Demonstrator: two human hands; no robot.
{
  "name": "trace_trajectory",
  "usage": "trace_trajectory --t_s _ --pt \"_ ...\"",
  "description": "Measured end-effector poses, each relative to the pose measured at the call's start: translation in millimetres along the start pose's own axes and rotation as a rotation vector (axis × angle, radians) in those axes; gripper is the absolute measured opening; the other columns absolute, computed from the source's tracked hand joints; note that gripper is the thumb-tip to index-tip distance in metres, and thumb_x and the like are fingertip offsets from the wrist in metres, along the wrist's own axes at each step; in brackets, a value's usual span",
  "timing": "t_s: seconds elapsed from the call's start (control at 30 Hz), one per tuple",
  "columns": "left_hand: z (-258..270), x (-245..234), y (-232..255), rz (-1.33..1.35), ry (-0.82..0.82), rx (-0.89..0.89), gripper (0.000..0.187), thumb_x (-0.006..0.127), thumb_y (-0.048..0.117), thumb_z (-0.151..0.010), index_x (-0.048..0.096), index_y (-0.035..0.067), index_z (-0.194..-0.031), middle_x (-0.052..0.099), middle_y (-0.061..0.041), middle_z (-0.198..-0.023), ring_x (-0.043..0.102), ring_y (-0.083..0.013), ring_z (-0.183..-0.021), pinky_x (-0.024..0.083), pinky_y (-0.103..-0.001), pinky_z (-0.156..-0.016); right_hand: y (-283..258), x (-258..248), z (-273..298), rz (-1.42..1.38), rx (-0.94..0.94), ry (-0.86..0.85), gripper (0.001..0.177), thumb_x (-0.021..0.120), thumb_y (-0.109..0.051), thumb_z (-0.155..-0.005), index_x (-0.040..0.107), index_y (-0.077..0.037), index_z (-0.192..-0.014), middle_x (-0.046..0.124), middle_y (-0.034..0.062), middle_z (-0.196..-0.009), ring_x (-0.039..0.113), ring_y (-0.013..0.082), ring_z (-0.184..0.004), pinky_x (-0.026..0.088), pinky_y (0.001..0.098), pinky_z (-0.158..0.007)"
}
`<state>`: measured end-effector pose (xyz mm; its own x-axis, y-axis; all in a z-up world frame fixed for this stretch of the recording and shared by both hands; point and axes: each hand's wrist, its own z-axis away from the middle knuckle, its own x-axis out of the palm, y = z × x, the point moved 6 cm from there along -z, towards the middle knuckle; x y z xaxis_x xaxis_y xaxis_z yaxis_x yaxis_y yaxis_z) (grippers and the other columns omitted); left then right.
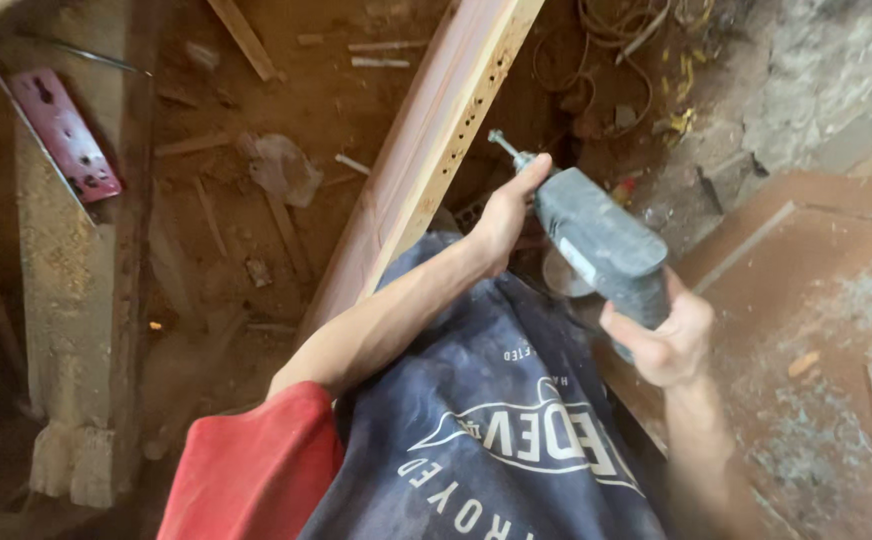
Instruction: The person measures and marks a wooden plank using a tape measure and a red square guide, then uses a power drill to create a series of holes along the marked line. The person switches drill bits during the process and continues drilling multiple holes.
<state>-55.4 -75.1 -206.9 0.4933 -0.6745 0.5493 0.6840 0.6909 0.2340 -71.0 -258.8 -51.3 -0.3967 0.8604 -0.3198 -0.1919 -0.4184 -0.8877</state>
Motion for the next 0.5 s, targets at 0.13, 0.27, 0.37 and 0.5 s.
trace_trajectory --t_s 0.13,0.27,0.37,0.5 --pt "32.0 -12.5 -12.8 -0.094 -0.027 0.157 0.053 0.053 0.055 -0.098 0.075 0.007 -0.090 0.068 -0.002 -0.078 0.058 -0.0136 -0.067 0.046 -0.031 -0.063 -15.3 -5.7 0.8 0.052 0.151 -0.029 0.042 0.075 -0.002 -0.079 0.068 0.002 -0.120 0.071 0.0037 -0.096 0.064 0.0090 -0.083 0.053 0.0251 -0.077" --pt "68.0 -27.5 -6.6 -0.598 0.185 0.644 0.032 0.066 0.038 -0.097 0.070 0.007 -0.089 0.066 -0.002 -0.076 0.060 -0.0132 -0.071 0.049 -0.030 -0.066 -18.8 -0.3 2.0 0.072 0.208 -0.056 0.038 0.075 -0.002 -0.079 0.069 0.001 -0.116 0.070 0.0027 -0.095 0.063 0.0085 -0.082 0.052 0.0249 -0.075" --pt "104.0 -17.8 0.4 -0.703 0.223 1.118 0.023 0.075 0.030 -0.095 0.067 0.009 -0.092 0.063 -0.003 -0.085 0.061 -0.0186 -0.077 0.049 -0.031 -0.070 -18.4 8.7 8.4 0.056 0.220 -0.086 0.041 0.074 -0.003 -0.080 0.068 0.001 -0.120 0.070 0.0021 -0.098 0.063 0.0082 -0.085 0.052 0.0243 -0.077" --pt "138.3 7.0 11.7 -0.817 0.191 1.501 0.037 0.081 0.037 -0.085 0.065 0.010 -0.103 0.064 -0.008 -0.102 0.060 -0.0258 -0.092 0.044 -0.039 -0.082 -18.6 18.5 8.1 0.165 0.199 -0.095 0.045 0.074 -0.004 -0.079 0.067 0.002 -0.124 0.071 0.0037 -0.108 0.063 0.0093 -0.094 0.052 0.0246 -0.086"
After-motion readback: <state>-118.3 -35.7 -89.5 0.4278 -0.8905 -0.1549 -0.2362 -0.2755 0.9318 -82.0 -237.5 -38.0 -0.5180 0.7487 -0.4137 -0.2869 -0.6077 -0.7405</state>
